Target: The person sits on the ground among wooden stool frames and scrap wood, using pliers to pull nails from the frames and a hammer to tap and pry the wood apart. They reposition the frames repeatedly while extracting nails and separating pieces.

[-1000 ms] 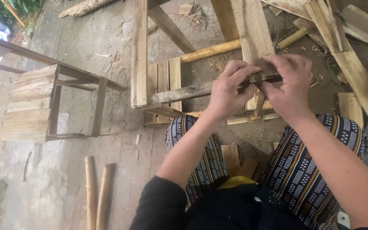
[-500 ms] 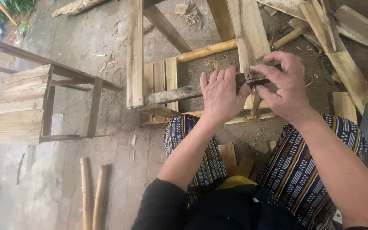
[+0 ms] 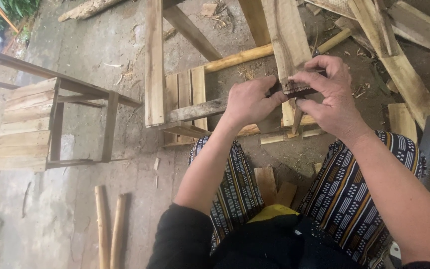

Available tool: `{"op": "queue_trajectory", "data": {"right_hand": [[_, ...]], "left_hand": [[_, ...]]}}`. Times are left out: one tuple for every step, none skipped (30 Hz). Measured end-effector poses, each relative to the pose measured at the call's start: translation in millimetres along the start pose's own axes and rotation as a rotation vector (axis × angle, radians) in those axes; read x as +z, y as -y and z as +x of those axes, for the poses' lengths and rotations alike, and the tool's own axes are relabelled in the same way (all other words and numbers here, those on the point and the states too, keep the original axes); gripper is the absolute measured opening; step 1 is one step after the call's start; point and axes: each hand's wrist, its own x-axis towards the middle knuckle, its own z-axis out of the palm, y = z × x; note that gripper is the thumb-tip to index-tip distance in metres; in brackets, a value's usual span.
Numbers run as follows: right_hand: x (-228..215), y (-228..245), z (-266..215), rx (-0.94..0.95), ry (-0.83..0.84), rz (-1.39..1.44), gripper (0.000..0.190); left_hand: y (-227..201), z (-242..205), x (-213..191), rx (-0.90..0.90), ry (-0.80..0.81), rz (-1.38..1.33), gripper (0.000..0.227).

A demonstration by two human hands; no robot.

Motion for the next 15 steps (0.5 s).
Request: {"op": "queue_trajectory", "data": {"right_hand": [[0.3, -0.9, 0.8, -0.001, -0.001, 0.0, 0.045], [0.8, -1.4, 0.2, 0.025, 0.0, 0.03, 0.044], [1.4, -1.9, -0.3, 0.051, 0.001, 0.059, 0.042], [2.7, -7.0, -1.0, 0.05, 0.0, 0.059, 0.042], [4.0, -12.1, -1.5, 0.044, -0.006, 0.067, 0.04], [5.6, -17.0, -2.6, 0.04, -0.012, 0.076, 0.038], [5.6, -17.8, -2.1, 0.041, -0.012, 0.076, 0.038], [5.8, -18.3, -2.2, 0.041, -0.024, 0.082, 0.032], [6.2, -18.8, -2.2, 0.04, -0.035, 0.087, 0.027], [5.9, -12.6, -0.4, 0.04, -0.034, 0.088, 0.027], [5.5, -6.3, 1.5, 0.032, -0.054, 0.087, 0.02], [4.9, 0.0, 4.3, 0.021, -0.074, 0.085, 0.013], [2.5, 8.1, 9.7, 0.019, -0.073, 0.086, 0.013], [0.0, 16.0, 14.4, -0.038, -0.099, 0.028, 0.01], [-2.5, 23.7, 19.0, -0.095, -0.125, -0.029, 0.008]], "left_hand": [[0.9, 2.4, 0.1, 0.001, -0.001, 0.001, 0.048], [1.9, 3.4, 1.1, -0.023, 0.006, -0.028, 0.048], [3.0, 4.4, 2.2, -0.046, 0.012, -0.056, 0.048], [3.4, 4.3, 1.3, -0.046, 0.012, -0.056, 0.048], [3.9, 4.4, 0.5, -0.042, 0.014, -0.054, 0.051], [4.6, 4.0, -0.2, -0.039, 0.017, -0.052, 0.053], [2.5, 3.0, -1.7, -0.04, 0.018, -0.051, 0.053], [0.7, 1.3, -2.8, -0.025, 0.009, -0.037, 0.05], [-1.1, -0.4, -3.9, -0.01, 0.0, -0.023, 0.047], [0.9, 0.8, -1.4, -0.011, 0.0, -0.023, 0.047], [2.9, 1.9, 1.0, -0.008, -0.011, -0.006, 0.045], [4.9, 3.5, 2.9, -0.005, -0.024, 0.012, 0.042], [6.7, 4.5, 4.7, -0.007, -0.026, 0.012, 0.042], [8.3, 5.4, 7.3, 0.027, -0.051, 0.042, 0.043], [9.9, 6.4, 10.0, 0.061, -0.075, 0.071, 0.043]]}}
